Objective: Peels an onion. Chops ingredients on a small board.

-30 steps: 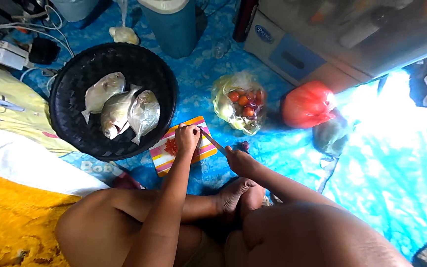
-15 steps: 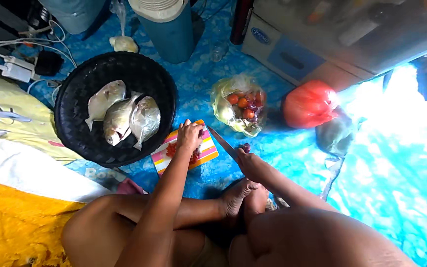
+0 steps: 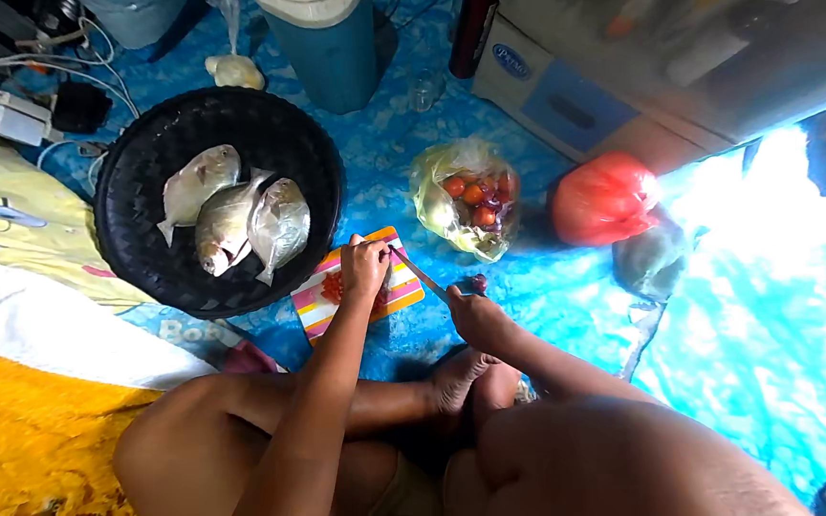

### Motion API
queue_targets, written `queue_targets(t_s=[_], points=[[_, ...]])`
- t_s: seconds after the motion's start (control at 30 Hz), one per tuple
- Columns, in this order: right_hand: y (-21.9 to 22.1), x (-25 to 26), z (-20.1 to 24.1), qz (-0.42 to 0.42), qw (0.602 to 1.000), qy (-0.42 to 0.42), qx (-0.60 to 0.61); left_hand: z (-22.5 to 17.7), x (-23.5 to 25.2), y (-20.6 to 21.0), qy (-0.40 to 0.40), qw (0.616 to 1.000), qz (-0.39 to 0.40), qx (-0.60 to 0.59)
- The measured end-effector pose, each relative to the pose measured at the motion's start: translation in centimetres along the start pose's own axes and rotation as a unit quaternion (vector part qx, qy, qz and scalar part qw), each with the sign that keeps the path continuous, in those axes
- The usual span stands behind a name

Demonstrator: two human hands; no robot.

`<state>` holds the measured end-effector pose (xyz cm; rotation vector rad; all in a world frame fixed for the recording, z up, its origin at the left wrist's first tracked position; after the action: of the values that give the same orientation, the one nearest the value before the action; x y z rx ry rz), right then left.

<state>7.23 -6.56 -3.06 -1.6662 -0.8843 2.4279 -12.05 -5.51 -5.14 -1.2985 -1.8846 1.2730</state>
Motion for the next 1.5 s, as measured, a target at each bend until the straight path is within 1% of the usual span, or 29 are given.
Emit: queue_targets(t_s=[0.1, 0.3, 0.47, 0.63, 0.73, 0.87, 1.0, 1.1, 1.23, 1.4, 1.5], points=[[0.0, 0.3, 0.6, 0.018, 0.999, 0.024, -0.022, 0.3, -0.3, -0.2, 0.008, 0.999, -0.03, -0.017], [-0.1, 1.2, 0.5, 0.011, 0.999, 0.025, -0.022, 0.5, -0.3, 0.1, -0.008, 0.999, -0.034, -0.017], [-0.2, 1.5, 0.2, -0.002, 0.999, 0.021, -0.031, 0.8, -0.3, 0.5, -0.044, 0.999, 0.0, -0.016], [-0.9, 0.8, 0.0, -0.026, 0.999, -0.023, -0.011, 1.2, -0.2, 0.0, -0.081, 0.997, 0.004, -0.017], [-0.4, 0.3, -0.3, -0.028, 0.999, -0.029, -0.007, 1.4, -0.5, 0.4, -0.092, 0.995, 0.016, -0.014], [0.0, 0.2, -0.2, -0.016, 1.0, -0.016, -0.007, 1.5, -0.4, 0.5, -0.078, 0.997, -0.001, -0.023], [0.4, 0.9, 0.8, 0.009, 0.999, 0.015, -0.028, 1.9, -0.6, 0.6, -0.063, 0.997, -0.025, -0.042], [0.5, 1.5, 0.8, 0.016, 1.0, 0.012, -0.022, 2.0, -0.7, 0.7, -0.066, 0.997, -0.025, -0.042], [-0.1, 0.8, 0.6, -0.012, 1.0, -0.008, -0.004, 2.3, -0.6, 0.4, -0.08, 0.996, -0.015, -0.039], [0.1, 0.4, 0.5, -0.003, 1.0, -0.018, -0.007, 2.0, -0.7, 0.3, -0.037, 0.998, -0.031, -0.044], [0.3, 0.7, 0.7, 0.005, 1.0, -0.011, -0.014, 2.0, -0.7, 0.3, -0.037, 0.998, -0.022, -0.043]])
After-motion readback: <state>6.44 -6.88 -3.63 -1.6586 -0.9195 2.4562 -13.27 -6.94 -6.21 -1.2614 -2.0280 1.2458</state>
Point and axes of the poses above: each hand's wrist, its own x-axis towards the middle knuckle, its own y-axis out of the palm, z = x × y, the point moved 10 cm from there along x, towards the middle knuckle, and after that the axes turned 3 degrees about x, right-handed, at the moved point
